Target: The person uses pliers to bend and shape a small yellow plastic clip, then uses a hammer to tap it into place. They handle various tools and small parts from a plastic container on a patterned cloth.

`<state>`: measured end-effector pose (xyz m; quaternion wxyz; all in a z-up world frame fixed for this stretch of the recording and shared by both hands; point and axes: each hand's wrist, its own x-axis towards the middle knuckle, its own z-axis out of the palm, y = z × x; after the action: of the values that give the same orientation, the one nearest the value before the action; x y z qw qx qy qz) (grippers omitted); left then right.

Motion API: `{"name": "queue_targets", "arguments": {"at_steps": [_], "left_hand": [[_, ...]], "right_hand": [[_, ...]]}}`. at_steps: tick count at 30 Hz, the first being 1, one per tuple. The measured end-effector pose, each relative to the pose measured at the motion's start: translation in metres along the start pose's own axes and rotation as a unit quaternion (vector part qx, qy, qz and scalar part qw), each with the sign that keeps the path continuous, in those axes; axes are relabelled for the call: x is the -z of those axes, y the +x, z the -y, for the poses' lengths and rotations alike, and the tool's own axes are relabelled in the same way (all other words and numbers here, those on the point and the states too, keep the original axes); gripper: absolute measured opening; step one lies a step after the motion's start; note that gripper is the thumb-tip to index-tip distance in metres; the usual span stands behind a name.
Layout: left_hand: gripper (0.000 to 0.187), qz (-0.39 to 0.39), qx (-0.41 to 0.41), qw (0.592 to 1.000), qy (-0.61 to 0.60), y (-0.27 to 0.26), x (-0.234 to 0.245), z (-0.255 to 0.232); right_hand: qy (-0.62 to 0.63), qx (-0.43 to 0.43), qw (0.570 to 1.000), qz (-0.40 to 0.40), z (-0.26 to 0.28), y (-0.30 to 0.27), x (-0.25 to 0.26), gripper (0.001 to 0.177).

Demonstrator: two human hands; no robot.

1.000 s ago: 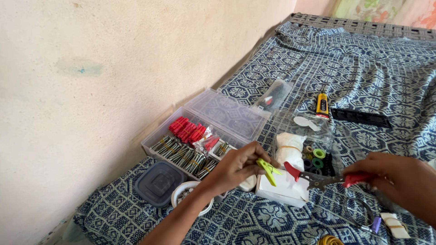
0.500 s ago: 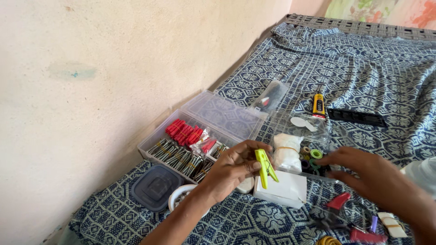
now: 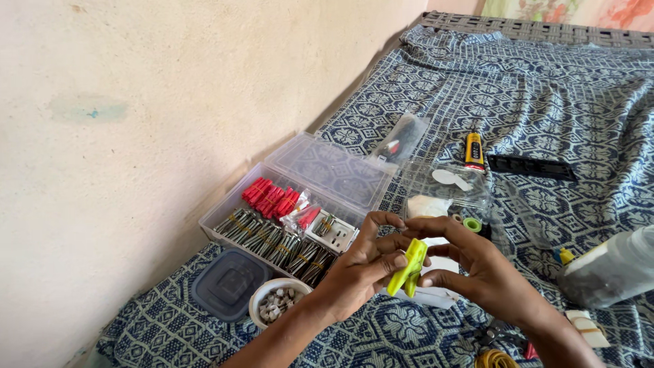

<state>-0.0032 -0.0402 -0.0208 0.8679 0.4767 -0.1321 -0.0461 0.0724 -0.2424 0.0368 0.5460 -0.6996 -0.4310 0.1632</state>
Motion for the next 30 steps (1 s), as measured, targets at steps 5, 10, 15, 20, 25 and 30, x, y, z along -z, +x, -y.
{"name": "queue_targets", "arguments": {"at_steps": [5, 10, 15, 20, 25, 30], "left_hand": [[0.039, -0.007, -0.012, 1.0, 0.025, 0.002, 0.001, 0.009], [0.032, -0.044, -0.047, 0.994, 0.09, 0.004, 0.003, 0.012], [0.026, -0.049, -0.112, 0.957, 0.262, 0.003, -0.002, 0.011], [0.026, -0.06, -0.114, 0.922, 0.364, 0.0, -0.004, 0.011], [0.025, -0.075, -0.097, 0.923, 0.364, 0.004, 0.006, 0.018], [0.026, -0.071, -0.14, 0.904, 0.397, 0.004, 0.003, 0.016]], "right_hand": [[-0.143, 0.008, 0.989, -0.026, 0.001, 0.0, 0.0, 0.046], [-0.142, -0.027, 0.987, -0.074, 0.003, 0.003, -0.008, 0.042], [-0.133, 0.002, 0.983, -0.129, -0.006, 0.005, -0.015, 0.038], [-0.163, -0.069, 0.97, -0.167, -0.009, 0.008, -0.02, 0.039], [-0.15, -0.113, 0.965, -0.182, -0.013, 0.007, -0.023, 0.034], [-0.055, -0.13, 0.976, -0.164, -0.036, 0.011, -0.011, 0.032]]}}
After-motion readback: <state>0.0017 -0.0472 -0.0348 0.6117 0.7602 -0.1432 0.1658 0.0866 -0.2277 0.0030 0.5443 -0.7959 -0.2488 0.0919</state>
